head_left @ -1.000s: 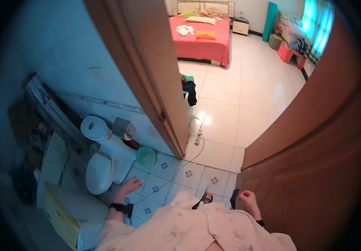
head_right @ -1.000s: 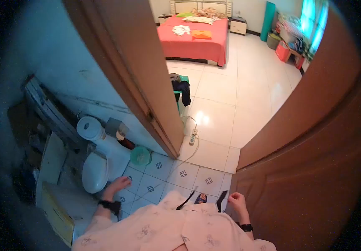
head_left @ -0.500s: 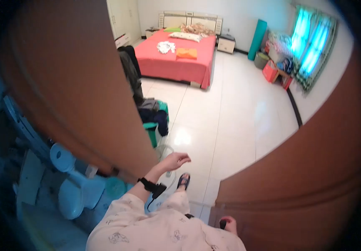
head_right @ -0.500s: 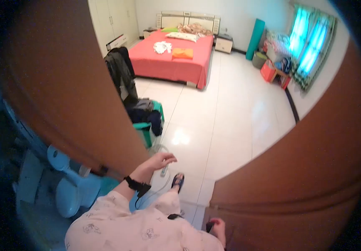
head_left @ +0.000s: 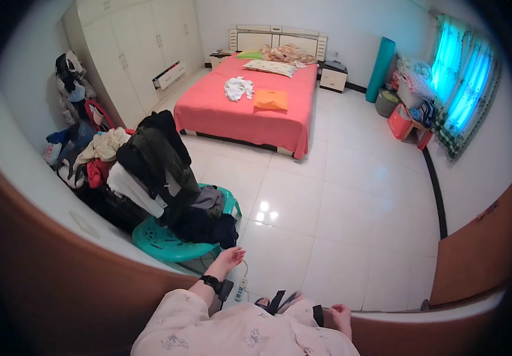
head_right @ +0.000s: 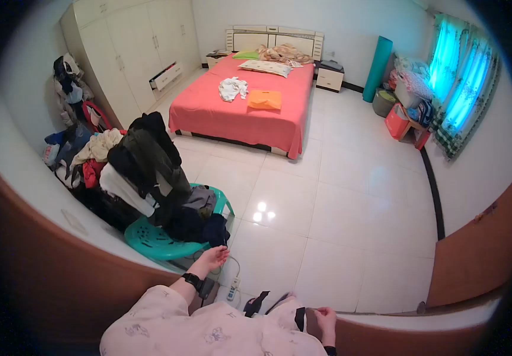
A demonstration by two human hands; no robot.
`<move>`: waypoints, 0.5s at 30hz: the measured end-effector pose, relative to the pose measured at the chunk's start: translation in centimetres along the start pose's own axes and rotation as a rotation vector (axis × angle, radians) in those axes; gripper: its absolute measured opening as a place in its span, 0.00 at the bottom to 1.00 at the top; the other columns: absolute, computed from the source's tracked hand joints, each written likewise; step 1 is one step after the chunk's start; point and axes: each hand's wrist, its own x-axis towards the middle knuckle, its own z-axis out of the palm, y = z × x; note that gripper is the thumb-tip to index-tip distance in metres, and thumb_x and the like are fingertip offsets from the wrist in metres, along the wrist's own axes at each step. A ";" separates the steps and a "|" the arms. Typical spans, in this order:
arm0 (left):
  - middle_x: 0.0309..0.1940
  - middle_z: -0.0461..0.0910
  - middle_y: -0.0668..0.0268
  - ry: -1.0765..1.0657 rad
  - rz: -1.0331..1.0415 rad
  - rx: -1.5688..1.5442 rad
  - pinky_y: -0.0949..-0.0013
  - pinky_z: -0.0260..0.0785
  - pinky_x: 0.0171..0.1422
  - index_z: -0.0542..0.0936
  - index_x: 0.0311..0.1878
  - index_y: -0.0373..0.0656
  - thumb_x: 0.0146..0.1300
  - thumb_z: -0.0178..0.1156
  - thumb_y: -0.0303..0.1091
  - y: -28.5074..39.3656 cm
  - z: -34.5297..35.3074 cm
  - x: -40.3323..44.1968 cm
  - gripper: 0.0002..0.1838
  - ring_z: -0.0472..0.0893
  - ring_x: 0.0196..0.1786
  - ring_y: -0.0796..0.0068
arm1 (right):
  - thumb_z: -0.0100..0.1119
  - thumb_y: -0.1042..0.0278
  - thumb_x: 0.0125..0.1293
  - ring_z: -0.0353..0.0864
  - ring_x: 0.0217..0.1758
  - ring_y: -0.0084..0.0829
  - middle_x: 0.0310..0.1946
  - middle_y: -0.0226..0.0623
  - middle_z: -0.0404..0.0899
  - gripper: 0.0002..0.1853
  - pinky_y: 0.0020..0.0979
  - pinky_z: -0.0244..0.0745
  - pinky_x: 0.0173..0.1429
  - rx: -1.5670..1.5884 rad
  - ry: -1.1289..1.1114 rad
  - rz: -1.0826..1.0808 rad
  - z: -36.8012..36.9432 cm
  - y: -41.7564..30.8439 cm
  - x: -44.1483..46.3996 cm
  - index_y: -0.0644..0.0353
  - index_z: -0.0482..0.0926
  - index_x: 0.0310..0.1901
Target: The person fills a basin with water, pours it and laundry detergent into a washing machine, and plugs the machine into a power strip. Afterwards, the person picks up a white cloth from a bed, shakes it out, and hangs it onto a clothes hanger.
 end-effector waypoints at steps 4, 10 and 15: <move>0.35 0.81 0.66 0.194 0.005 -0.018 0.73 0.72 0.38 0.78 0.39 0.43 0.65 0.55 0.37 2.6 0.7 2.7 0.08 0.79 0.35 0.76 | 0.64 0.71 0.49 0.80 0.28 0.27 0.25 0.37 0.81 0.09 0.27 0.77 0.35 -0.013 -0.061 0.044 -0.2 -1.9 9.0 0.65 0.80 0.32; 0.28 0.81 0.65 0.547 0.171 -0.030 0.74 0.73 0.31 0.79 0.33 0.44 0.60 0.58 0.34 0.5 -7.8 10.6 0.05 0.80 0.28 0.74 | 0.63 0.71 0.47 0.82 0.27 0.28 0.24 0.41 0.82 0.07 0.29 0.77 0.34 -0.051 -0.029 0.168 -1.0 -5.6 22.3 0.65 0.81 0.27; 0.28 0.81 0.62 0.658 -0.095 -0.035 0.68 0.74 0.32 0.79 0.33 0.41 0.62 0.55 0.35 -0.2 -8.0 8.3 0.08 0.81 0.30 0.69 | 0.61 0.74 0.44 0.81 0.23 0.28 0.22 0.39 0.82 0.04 0.30 0.76 0.31 -0.383 0.119 0.114 1.4 -2.8 33.7 0.65 0.81 0.22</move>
